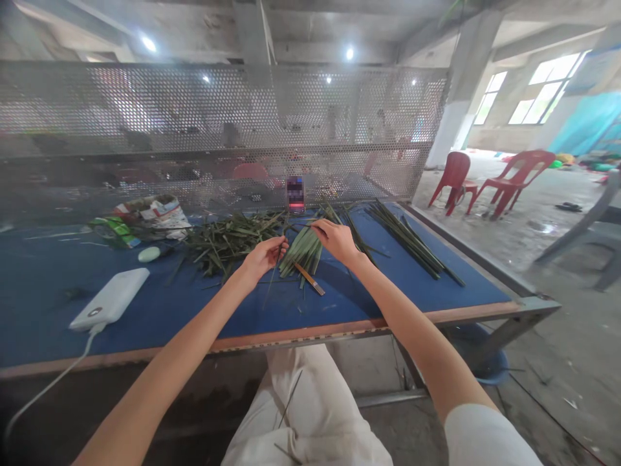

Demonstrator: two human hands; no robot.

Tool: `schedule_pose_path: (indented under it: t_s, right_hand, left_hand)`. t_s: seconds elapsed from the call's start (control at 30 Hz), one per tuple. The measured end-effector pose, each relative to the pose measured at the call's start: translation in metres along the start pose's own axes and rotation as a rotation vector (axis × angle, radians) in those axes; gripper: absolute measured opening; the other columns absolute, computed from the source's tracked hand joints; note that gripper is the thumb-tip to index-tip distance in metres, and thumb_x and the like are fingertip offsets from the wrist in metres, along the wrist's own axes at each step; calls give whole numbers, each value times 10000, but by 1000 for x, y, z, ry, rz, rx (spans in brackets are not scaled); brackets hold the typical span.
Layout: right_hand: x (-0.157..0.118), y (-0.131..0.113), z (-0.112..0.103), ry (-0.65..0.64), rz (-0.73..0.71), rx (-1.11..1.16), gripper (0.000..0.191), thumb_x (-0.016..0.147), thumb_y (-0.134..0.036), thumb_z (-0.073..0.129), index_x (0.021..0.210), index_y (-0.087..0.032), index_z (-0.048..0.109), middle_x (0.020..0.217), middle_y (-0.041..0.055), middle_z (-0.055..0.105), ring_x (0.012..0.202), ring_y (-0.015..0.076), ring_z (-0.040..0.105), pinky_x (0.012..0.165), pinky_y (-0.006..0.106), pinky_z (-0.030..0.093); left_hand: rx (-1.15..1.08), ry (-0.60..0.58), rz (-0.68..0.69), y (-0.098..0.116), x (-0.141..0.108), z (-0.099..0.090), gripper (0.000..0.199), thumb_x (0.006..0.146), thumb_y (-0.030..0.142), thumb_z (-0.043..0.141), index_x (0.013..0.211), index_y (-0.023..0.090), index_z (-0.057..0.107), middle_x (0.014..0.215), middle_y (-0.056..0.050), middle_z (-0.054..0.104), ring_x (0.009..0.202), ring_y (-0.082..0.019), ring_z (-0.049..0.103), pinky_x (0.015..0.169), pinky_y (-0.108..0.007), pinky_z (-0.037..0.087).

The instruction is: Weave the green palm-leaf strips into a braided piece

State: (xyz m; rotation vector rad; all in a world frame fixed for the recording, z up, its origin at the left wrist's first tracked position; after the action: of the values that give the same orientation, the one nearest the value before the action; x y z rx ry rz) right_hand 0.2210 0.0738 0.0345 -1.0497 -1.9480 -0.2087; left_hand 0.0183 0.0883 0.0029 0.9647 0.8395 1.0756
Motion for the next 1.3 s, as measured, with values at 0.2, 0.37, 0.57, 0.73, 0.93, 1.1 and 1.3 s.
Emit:
schedule_pose_path:
  t_s: [0.2, 0.37, 0.57, 0.73, 0.93, 1.1, 1.3]
  right_hand:
    - [-2, -6, 23, -4, 337, 780, 302, 836, -459, 566, 919, -189, 673, 741, 19, 648, 539, 129, 588, 562, 263, 488]
    - [-3, -14, 30, -60, 513, 1025, 365, 709, -491, 682, 909, -187, 705, 821, 25, 675, 701, 133, 600, 593, 233, 489]
    - [-8, -14, 33, -91, 692, 1160, 321, 636, -443, 759, 812, -184, 691, 749, -1, 655, 631, 90, 559, 599, 212, 468]
    - [-12, -20, 38, -144, 692, 1161, 299, 626, -417, 766, 782, -178, 679, 719, -7, 632, 617, 95, 561, 592, 227, 481]
    - [-11, -28, 35, -20, 477, 966, 259, 699, -413, 702, 815, -190, 638, 771, 22, 649, 650, 147, 606, 581, 279, 521]
    - [-14, -34, 25, 33, 218, 570, 176, 843, -336, 572, 890, -198, 672, 847, 49, 694, 741, 170, 647, 692, 291, 522]
    - [-15, -38, 22, 63, 158, 459, 249, 889, -278, 491, 1079, -203, 633, 971, 64, 692, 773, 161, 640, 693, 274, 503]
  left_hand:
    - [107, -85, 32, -10, -3, 12, 180, 640, 240, 782, 708, 116, 669, 662, -42, 693, 566, -104, 620, 604, -213, 486]
    - [185, -119, 78, -10, -5, 16, 294, 570, 315, 826, 701, 103, 672, 658, -55, 696, 536, -113, 609, 566, -227, 459]
    - [270, -129, 107, -9, -11, 23, 343, 566, 361, 829, 731, 99, 682, 688, -77, 706, 544, -129, 612, 607, -268, 483]
    - [314, -75, 158, -5, -15, 24, 338, 566, 370, 824, 734, 106, 696, 677, -76, 707, 567, -148, 626, 611, -278, 487]
    - [309, -83, 194, -6, -12, 21, 322, 591, 375, 811, 743, 110, 709, 679, -70, 703, 572, -148, 625, 637, -291, 494]
    - [238, -85, 166, -6, -11, 19, 329, 589, 363, 817, 757, 103, 707, 683, -67, 699, 590, -134, 624, 659, -275, 495]
    - [152, -70, 141, -4, -10, 17, 286, 583, 325, 826, 737, 123, 694, 663, -33, 693, 577, -106, 615, 653, -236, 492]
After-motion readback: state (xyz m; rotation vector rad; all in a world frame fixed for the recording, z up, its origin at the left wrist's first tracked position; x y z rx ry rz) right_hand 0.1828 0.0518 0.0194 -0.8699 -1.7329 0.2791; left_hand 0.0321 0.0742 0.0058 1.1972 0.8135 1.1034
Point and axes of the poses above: each hand's wrist, its own x-axis towards the middle knuckle, its own z-axis out of the palm, y = z × x, the point moved 4 cm from there along x, towards the middle knuckle
